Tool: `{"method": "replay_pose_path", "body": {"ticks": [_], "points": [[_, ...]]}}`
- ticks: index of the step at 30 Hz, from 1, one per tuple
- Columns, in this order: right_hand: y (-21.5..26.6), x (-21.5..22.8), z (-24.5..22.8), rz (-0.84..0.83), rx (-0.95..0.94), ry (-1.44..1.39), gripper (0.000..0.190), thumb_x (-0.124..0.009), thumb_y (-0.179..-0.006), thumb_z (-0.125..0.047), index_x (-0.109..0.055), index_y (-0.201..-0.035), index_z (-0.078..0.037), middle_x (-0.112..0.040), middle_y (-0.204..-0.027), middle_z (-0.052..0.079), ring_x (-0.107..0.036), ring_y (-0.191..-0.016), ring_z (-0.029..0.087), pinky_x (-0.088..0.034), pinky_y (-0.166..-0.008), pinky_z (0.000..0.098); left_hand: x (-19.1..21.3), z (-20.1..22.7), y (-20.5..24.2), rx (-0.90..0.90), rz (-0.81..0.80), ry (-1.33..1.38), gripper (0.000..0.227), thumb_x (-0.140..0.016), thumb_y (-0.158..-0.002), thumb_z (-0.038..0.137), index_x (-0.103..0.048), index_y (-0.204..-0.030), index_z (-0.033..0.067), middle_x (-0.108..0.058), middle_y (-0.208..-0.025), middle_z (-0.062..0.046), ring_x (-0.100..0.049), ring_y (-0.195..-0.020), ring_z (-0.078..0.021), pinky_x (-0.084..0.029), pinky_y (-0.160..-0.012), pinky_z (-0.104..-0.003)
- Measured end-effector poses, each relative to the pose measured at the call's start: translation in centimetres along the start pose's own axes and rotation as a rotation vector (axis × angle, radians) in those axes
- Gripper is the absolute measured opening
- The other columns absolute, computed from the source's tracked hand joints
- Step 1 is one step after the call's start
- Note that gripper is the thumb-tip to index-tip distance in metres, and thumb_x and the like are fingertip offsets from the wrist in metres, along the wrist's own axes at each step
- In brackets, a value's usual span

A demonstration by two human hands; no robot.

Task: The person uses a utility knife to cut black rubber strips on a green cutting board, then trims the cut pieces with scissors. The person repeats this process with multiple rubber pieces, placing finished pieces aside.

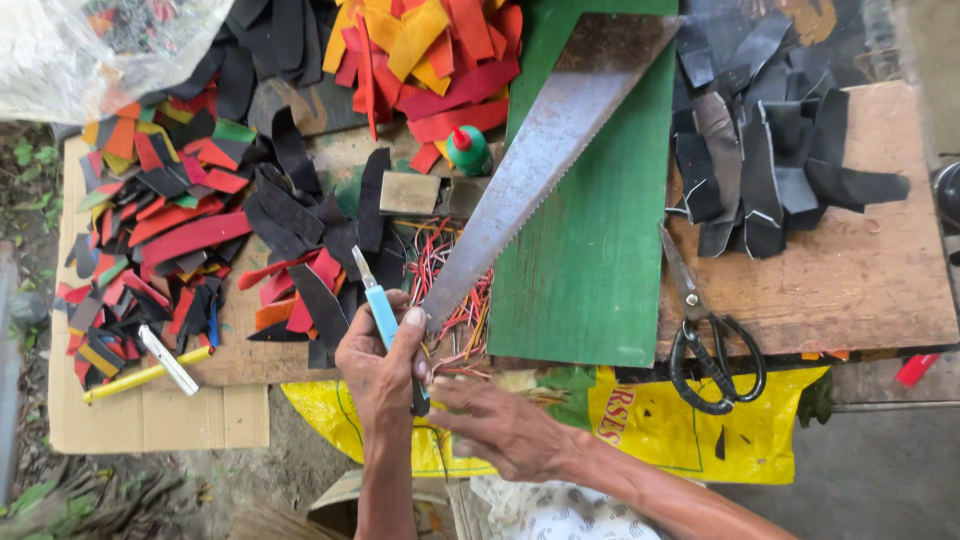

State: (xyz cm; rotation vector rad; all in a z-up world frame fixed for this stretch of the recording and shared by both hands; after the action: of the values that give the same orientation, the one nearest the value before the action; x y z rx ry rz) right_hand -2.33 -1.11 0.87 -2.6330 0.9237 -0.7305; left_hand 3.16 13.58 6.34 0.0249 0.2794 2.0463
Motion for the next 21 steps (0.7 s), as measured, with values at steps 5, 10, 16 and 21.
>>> {"method": "replay_pose_path", "body": {"ticks": [5, 10, 16, 21], "points": [[4.0, 9.0, 3.4, 0.521, -0.253, 0.180, 0.026, -0.061, -0.100, -0.008, -0.069, -0.125, -0.007, -0.070, -0.129, 0.013, -0.068, -0.121, 0.028, -0.056, -0.105, 0.0380, 0.4, -3.6, 0.4, 0.100, -0.005, -0.166, 0.020, -0.071, -0.092, 0.005, -0.066, -0.111, 0.0012, -0.058, -0.068, -0.006, -0.049, -0.042, -0.0062, -0.038, -0.036, -0.024], [7.1, 15.9, 3.8, 0.769, -0.448, 0.467, 0.028, -0.062, -0.100, -0.005, -0.069, -0.126, -0.004, -0.067, -0.122, 0.015, -0.065, -0.114, 0.030, -0.051, -0.101, 0.0390, -0.6, -6.3, 2.4, -0.228, -0.065, -0.697, 0.016, -0.074, -0.095, 0.016, -0.070, -0.108, 0.0065, -0.066, -0.081, -0.008, -0.061, -0.065, -0.0211, -0.048, -0.057, -0.035], [6.5, 15.0, 5.3, 0.691, -0.421, 0.522, 0.028, -0.065, -0.098, -0.006, -0.070, -0.126, -0.004, -0.068, -0.121, 0.014, -0.064, -0.112, 0.032, -0.051, -0.099, 0.0403, -2.3, -7.5, 0.3, -0.385, -0.019, -1.039, 0.035, -0.073, -0.094, 0.018, -0.068, -0.124, 0.0016, -0.062, -0.095, -0.017, -0.064, -0.084, -0.0329, -0.051, -0.071, -0.044], [6.6, 14.8, 5.5, 0.688, -0.426, 0.546, 0.030, -0.066, -0.097, -0.006, -0.070, -0.127, -0.005, -0.067, -0.121, 0.013, -0.063, -0.113, 0.031, -0.050, -0.098, 0.0402, -0.9, -3.5, -1.5, -0.685, 0.150, -0.971, 0.052, -0.081, -0.085, 0.016, -0.061, -0.129, -0.0030, -0.060, -0.108, -0.020, -0.060, -0.098, -0.0356, -0.051, -0.082, -0.043]]}}
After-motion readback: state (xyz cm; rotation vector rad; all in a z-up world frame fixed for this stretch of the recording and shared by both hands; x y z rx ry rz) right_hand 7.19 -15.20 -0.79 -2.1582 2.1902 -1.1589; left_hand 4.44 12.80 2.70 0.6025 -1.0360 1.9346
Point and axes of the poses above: each hand's wrist, its own y-axis away from the middle knuckle, its own x-axis out of the back of the hand, z = x × y, the point moved 7 cm from there along -y, towards the middle knuckle
